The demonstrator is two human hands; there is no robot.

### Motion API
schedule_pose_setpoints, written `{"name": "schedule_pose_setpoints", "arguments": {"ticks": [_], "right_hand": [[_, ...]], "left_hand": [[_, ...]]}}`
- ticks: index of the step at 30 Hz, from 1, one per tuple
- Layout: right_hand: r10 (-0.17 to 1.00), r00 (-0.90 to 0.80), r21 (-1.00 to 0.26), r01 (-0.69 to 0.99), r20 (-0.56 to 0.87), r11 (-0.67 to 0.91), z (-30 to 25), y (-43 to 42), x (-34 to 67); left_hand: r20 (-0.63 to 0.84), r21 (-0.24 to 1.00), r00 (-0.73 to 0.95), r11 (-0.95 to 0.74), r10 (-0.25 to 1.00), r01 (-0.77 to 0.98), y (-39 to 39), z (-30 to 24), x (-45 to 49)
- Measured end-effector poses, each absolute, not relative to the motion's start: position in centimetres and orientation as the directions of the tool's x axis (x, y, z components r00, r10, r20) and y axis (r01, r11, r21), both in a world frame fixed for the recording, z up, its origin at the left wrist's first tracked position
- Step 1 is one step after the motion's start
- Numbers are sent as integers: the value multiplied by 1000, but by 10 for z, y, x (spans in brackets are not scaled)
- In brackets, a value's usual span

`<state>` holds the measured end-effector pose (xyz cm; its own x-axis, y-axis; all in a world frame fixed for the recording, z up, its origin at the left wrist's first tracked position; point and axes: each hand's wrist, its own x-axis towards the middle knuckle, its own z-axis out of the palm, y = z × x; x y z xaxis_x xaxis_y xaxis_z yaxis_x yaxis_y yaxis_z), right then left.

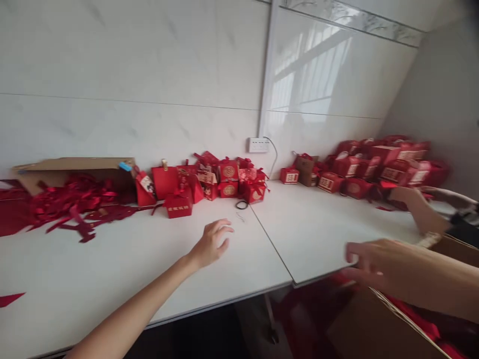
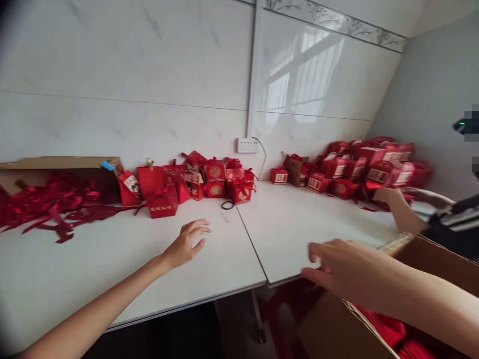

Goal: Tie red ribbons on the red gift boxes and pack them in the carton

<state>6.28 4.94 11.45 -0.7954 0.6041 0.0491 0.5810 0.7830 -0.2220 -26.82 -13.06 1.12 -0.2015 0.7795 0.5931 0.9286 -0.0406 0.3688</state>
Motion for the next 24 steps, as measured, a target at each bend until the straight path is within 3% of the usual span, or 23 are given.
{"name": "schedule_pose_setpoints", "arguments": {"ticks": [3, 5, 6, 9, 12, 17, 21, 24], "right_hand": [[335, -942, -186, 326, 16, 927, 125, 28, -52], [260, -964, -303, 230, 62, 925, 119, 12, -128], [286, -955, -409, 231, 77, 883, 113, 3, -164], [332, -938, -504, 238, 103, 830, 89, -24, -258], [483, -868, -603, 324, 117, 729, 66, -59, -326], [684, -719, -732, 401, 119, 550, 41, -109, -383], [704, -687, -811, 301, 180, 502, 32, -112, -398], [608, -761, -842, 162, 226, 515, 27, -93, -386]], "left_hand": [[687, 503, -474, 109, 551, 857, -156, 2, -319], [708, 554, -562, 157, 427, 818, -166, -2, -336], [714, 577, -591, 163, 375, 800, -169, -3, -341], [719, 636, -647, 137, 252, 760, -173, -3, -344], [694, 702, -707, 90, 139, 707, -174, -2, -344], [497, 865, -857, -3, -136, 502, -179, -6, -368], [301, 936, -914, -99, -271, 337, -185, -14, -392], [198, 955, -934, -155, -298, 252, -192, -16, -402]]}}
